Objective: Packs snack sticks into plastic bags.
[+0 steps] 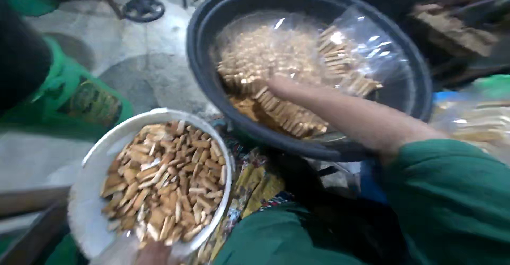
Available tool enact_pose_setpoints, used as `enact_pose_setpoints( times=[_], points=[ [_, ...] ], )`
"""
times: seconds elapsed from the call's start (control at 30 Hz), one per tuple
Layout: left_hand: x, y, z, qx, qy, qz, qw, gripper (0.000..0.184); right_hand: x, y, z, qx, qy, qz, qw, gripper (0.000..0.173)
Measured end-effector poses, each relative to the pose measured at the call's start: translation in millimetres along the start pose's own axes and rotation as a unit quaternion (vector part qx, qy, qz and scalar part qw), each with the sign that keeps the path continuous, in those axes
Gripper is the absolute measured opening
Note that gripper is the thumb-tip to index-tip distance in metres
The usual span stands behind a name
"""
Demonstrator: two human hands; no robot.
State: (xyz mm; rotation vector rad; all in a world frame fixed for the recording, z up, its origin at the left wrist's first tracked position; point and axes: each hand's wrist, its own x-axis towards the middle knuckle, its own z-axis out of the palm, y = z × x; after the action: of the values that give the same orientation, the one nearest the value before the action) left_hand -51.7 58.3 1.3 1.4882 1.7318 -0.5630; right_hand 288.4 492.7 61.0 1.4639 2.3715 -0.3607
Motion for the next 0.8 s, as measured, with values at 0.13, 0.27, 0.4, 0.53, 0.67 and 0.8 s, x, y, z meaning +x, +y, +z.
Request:
enact_pose_setpoints(
  times=[0.13,0.27,0.4,0.53,0.67,0.8],
  points=[
    [-10.8,28.3,28.5,-0.051,0.148,0.01,0.988,0.021,0.5,-5.0,-34.6,-0.082,0.042,0.028,0.995,0.038],
    [-17.3,33.0,23.7,-0.157,0.164,-0.047,0.973,0.03,-94.1,-74.4,-84.9,0.015,0.212,-0.198,0.957,0.041],
    [-23.9,26.5,20.5,-0.312,0.304,-0.14,0.89,0.024,-165.7,-194.2,9.9,0.133,0.053,-0.462,0.875,0.022],
    [-13.2,29.5,33.4,-0.419,0.457,-0.187,0.762,0.024,-95.9,-290.8,128.2,0.082,-0.15,-0.49,0.855,0.027],
    [-14.0,31.9,52.1,-0.622,0.448,-0.166,0.62,0.023,-50.6,-335.8,184.7,-0.065,-0.159,-0.525,0.834,0.035],
    [-29.0,32.1,58.5,-0.754,0.435,-0.191,0.454,0.011,-31.7,-335.9,202.3,-0.104,-0.123,-0.595,0.787,0.038]
  ],
)
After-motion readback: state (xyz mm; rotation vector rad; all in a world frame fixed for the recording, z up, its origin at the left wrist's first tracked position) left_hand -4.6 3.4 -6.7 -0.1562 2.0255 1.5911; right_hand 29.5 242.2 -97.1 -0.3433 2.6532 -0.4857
